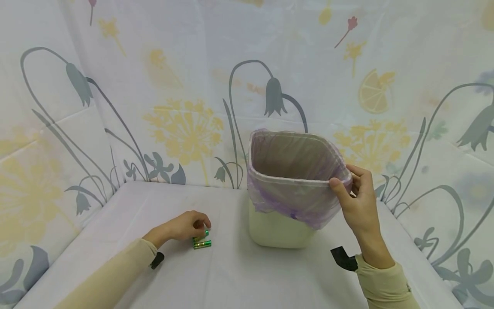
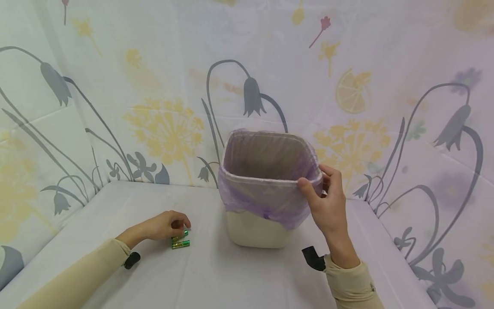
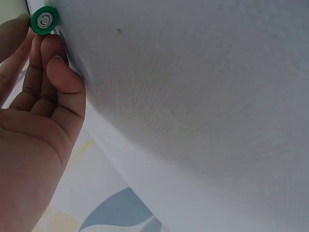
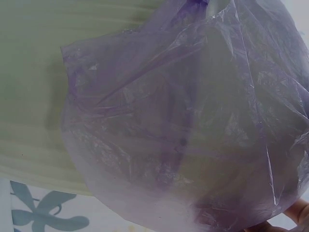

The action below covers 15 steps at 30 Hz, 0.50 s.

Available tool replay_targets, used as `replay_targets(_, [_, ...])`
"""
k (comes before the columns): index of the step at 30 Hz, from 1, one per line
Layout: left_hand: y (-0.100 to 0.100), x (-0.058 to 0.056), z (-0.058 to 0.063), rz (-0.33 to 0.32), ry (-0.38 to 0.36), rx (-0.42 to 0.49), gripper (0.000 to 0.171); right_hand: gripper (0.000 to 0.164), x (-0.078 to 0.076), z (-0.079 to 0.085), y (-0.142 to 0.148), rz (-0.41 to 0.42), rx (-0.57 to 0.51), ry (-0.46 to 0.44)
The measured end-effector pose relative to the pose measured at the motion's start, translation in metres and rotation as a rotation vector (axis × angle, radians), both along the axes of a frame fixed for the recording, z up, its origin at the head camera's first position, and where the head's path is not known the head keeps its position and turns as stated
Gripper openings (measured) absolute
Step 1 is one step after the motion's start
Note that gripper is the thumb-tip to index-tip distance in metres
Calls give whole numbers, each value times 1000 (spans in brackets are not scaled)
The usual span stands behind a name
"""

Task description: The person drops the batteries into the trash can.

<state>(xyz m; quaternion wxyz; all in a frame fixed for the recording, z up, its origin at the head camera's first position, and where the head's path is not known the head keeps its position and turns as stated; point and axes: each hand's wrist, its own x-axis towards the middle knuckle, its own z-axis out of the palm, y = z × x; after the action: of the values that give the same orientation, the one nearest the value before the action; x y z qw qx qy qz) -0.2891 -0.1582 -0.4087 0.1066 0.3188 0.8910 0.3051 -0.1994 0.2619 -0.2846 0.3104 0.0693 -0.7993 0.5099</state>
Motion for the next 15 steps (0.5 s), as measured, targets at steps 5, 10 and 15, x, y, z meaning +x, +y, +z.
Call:
replay_targets(5, [-2,0,1,5,-9,16,13,54,0,0,0,-4,-1,0])
replay_targets(10, [-3,0,-2,15,-27,21,22,54,0,0,0,-7,0,-4])
replay_targets(15, [-3,0,-3,9,-27,15,22,52,0,-1,0,-18,2,-15])
